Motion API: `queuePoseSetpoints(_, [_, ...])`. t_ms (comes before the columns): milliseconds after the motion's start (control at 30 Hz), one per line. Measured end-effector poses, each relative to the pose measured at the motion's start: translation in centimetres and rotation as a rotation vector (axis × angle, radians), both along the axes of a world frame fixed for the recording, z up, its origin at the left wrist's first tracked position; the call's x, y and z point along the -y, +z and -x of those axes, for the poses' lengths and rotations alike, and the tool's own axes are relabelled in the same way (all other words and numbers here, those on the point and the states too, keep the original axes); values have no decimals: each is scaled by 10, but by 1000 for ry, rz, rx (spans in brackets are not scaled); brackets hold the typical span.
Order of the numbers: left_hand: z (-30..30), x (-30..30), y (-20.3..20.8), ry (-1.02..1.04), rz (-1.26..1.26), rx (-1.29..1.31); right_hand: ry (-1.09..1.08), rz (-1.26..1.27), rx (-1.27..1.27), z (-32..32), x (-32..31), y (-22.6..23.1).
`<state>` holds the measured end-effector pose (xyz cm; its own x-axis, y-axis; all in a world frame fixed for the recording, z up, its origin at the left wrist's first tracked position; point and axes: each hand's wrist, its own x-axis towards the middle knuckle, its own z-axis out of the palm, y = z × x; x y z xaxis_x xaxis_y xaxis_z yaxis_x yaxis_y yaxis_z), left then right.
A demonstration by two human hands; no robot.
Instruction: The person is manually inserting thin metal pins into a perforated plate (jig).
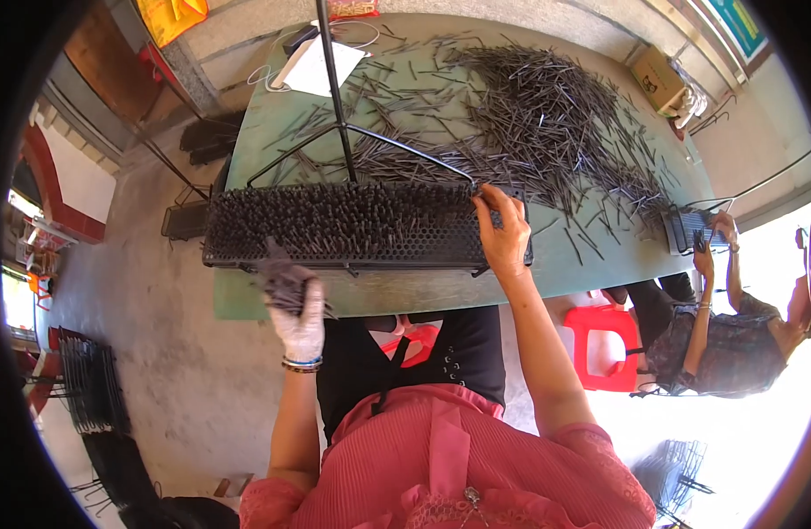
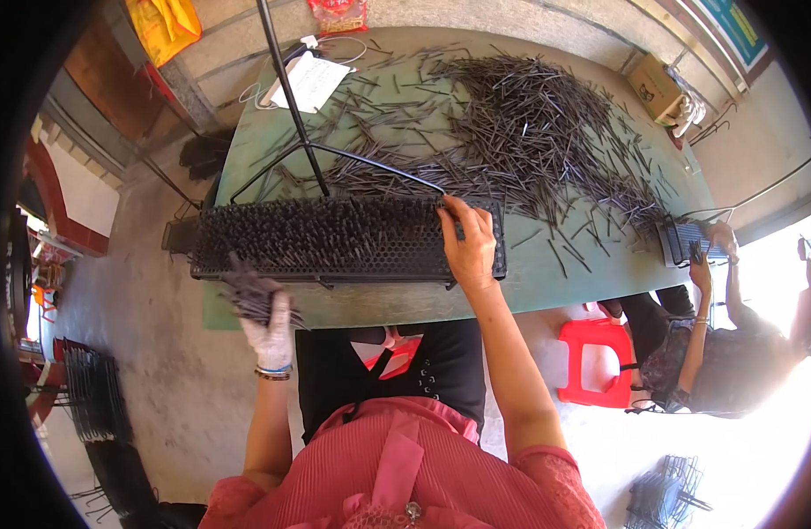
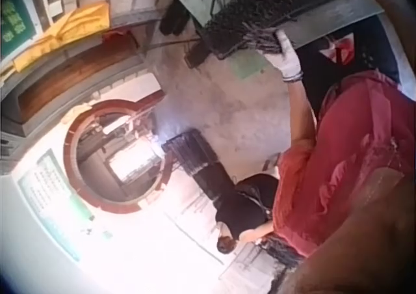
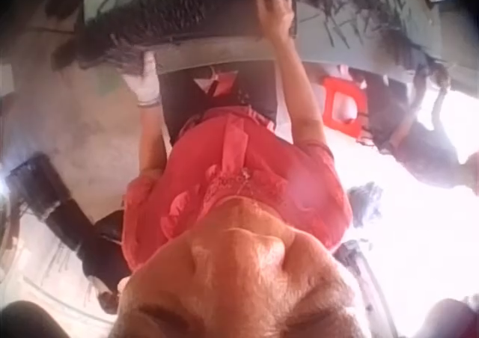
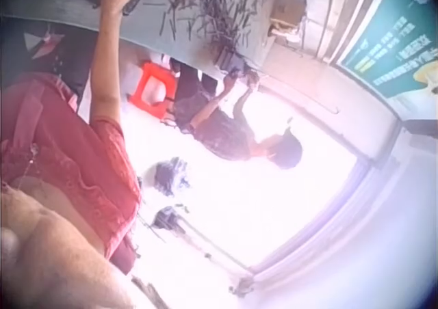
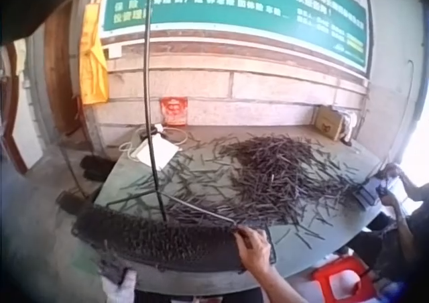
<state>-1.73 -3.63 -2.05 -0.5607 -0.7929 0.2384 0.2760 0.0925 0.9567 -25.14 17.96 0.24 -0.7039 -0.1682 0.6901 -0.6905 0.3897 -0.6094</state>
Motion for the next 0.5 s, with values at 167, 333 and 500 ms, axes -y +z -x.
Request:
queuePoseSetpoints(167, [-29,75,-38,358,168,150,-77,-40,-22,-5,4,0])
queuePoseSetpoints(333, [-29,99,-96,506,16,-13,-76,-3,55,-6,3,-2])
queuePoseSetpoints(500, [-21,95,-65,556,-143,-50,-89,-118,32,-6,-1,-6])
